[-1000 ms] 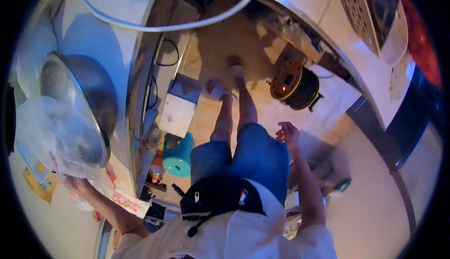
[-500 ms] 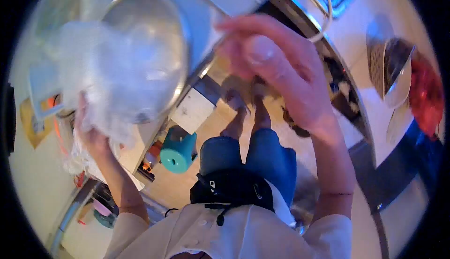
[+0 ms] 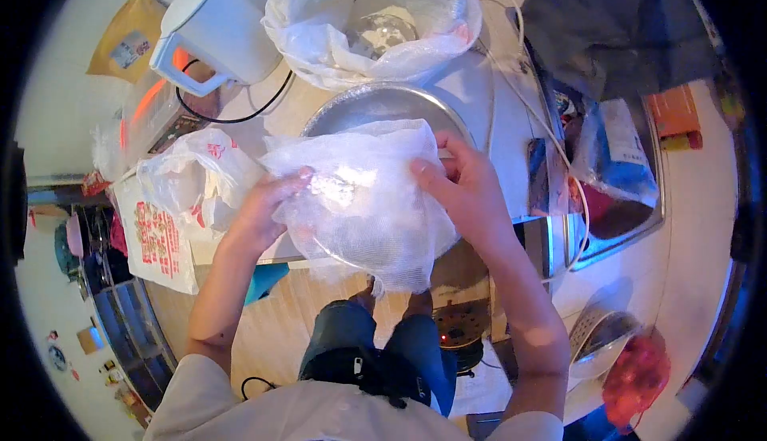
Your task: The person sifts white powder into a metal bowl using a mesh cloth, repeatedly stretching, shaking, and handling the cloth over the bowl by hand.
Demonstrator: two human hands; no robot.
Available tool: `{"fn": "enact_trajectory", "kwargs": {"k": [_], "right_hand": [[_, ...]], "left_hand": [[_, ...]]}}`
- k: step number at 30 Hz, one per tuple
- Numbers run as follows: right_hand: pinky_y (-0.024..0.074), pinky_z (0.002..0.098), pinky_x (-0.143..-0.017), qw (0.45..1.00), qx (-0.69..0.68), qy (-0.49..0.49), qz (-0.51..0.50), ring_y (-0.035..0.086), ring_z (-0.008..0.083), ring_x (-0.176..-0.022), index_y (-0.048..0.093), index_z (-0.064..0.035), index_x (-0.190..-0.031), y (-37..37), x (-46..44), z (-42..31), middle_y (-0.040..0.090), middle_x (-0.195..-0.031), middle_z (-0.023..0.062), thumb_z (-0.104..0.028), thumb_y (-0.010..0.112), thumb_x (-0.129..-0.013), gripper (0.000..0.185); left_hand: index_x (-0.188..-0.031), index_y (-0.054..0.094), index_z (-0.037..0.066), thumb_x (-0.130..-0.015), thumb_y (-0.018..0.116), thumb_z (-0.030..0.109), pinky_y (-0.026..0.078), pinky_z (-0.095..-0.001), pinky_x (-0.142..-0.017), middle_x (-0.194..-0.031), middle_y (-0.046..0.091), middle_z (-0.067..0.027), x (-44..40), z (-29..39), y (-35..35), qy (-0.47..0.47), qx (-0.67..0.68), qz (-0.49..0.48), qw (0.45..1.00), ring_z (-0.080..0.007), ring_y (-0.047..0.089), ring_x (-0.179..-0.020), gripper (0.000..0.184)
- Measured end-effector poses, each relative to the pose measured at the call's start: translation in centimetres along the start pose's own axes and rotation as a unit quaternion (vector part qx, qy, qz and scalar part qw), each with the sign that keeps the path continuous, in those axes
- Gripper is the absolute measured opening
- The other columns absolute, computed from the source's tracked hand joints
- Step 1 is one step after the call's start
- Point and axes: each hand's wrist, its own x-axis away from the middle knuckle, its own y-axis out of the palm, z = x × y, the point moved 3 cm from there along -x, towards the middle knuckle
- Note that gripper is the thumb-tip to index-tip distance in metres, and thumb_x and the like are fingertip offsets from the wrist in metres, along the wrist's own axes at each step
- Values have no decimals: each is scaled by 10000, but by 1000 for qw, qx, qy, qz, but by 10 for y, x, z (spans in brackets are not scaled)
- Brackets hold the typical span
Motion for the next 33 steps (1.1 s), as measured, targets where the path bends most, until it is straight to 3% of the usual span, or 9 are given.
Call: {"fn": "enact_trajectory", "kwargs": {"k": [4, 8, 13, 16, 19, 22, 28, 29, 33], "right_hand": [[392, 196, -535, 984, 176, 33, -12, 486, 62, -598, 512, 3, -892, -21, -18, 22, 536, -694, 28, -147, 514, -729, 220], [394, 196, -531, 999, -35, -16, 4, 484, 66, -589, 523, 3, -876, -20, -17, 23, 533, -690, 18, -124, 502, -731, 194], [384, 174, -458, 992, -124, 19, 27, 471, 59, -518, 515, 0, -917, -22, -21, 40, 534, -689, 21, -119, 474, -738, 219], [320, 140, -346, 962, -243, 115, -48, 447, 43, -440, 510, 3, -925, -27, -28, 62, 548, -699, 44, -123, 450, -743, 229], [235, 117, -278, 961, -264, 76, -5, 410, 25, -378, 499, 2, -945, -24, -17, 30, 542, -687, 51, -122, 436, -740, 247], [325, 146, -326, 934, -332, 98, -89, 459, 55, -444, 492, 2, -941, -29, -27, 48, 528, -703, 47, -105, 449, -723, 246], [444, 248, -575, 952, -257, 122, 113, 532, 151, -655, 499, -3, -908, -39, -27, 66, 532, -761, 64, -52, 477, -674, 240], [443, 245, -600, 970, -188, 94, 121, 537, 163, -660, 489, 2, -934, -41, -21, 66, 535, -784, 75, -23, 453, -665, 272], [454, 275, -576, 961, -252, 73, 88, 545, 169, -687, 468, 21, -948, -39, -21, 49, 537, -762, 87, -14, 445, -659, 293]], "left_hand": [[-900, 517, 5, -723, 533, 195, 403, -248, -627, -754, 540, -47, -5, -9, 10, 82, -141, 45, 986, -119, 503, -707, 261], [-861, 521, 10, -719, 526, 166, 402, -227, -577, -723, 534, -41, 0, -8, 25, 85, -24, 64, 994, -98, 499, -652, 212], [-855, 514, 12, -712, 531, 158, 409, -228, -571, -727, 529, -41, 1, -17, 29, 92, 83, 105, 987, -97, 502, -645, 205], [-862, 507, 11, -697, 540, 140, 419, -232, -580, -740, 528, -48, -17, -29, 25, 30, 183, 55, 981, -110, 510, -647, 212], [-868, 503, 9, -690, 537, 120, 427, -237, -585, -745, 528, -55, -11, -26, 32, 59, 235, 106, 964, -114, 516, -655, 213], [-850, 500, 9, -686, 531, 108, 428, -238, -588, -729, 527, -53, -21, -43, 19, 51, 271, 67, 959, -118, 517, -655, 194], [-810, 502, 18, -708, 492, 112, 421, -226, -581, -725, 532, -42, -15, -27, 28, 78, 179, 73, 978, -106, 511, -650, 139], [-819, 504, 18, -714, 487, 113, 419, -223, -583, -730, 532, -38, -11, -28, 27, 98, 171, 87, 977, -101, 509, -651, 143], [-844, 508, 16, -727, 478, 116, 415, -217, -593, -749, 531, -27, -6, -26, 28, 121, 138, 121, 976, -89, 505, -658, 157]]}}
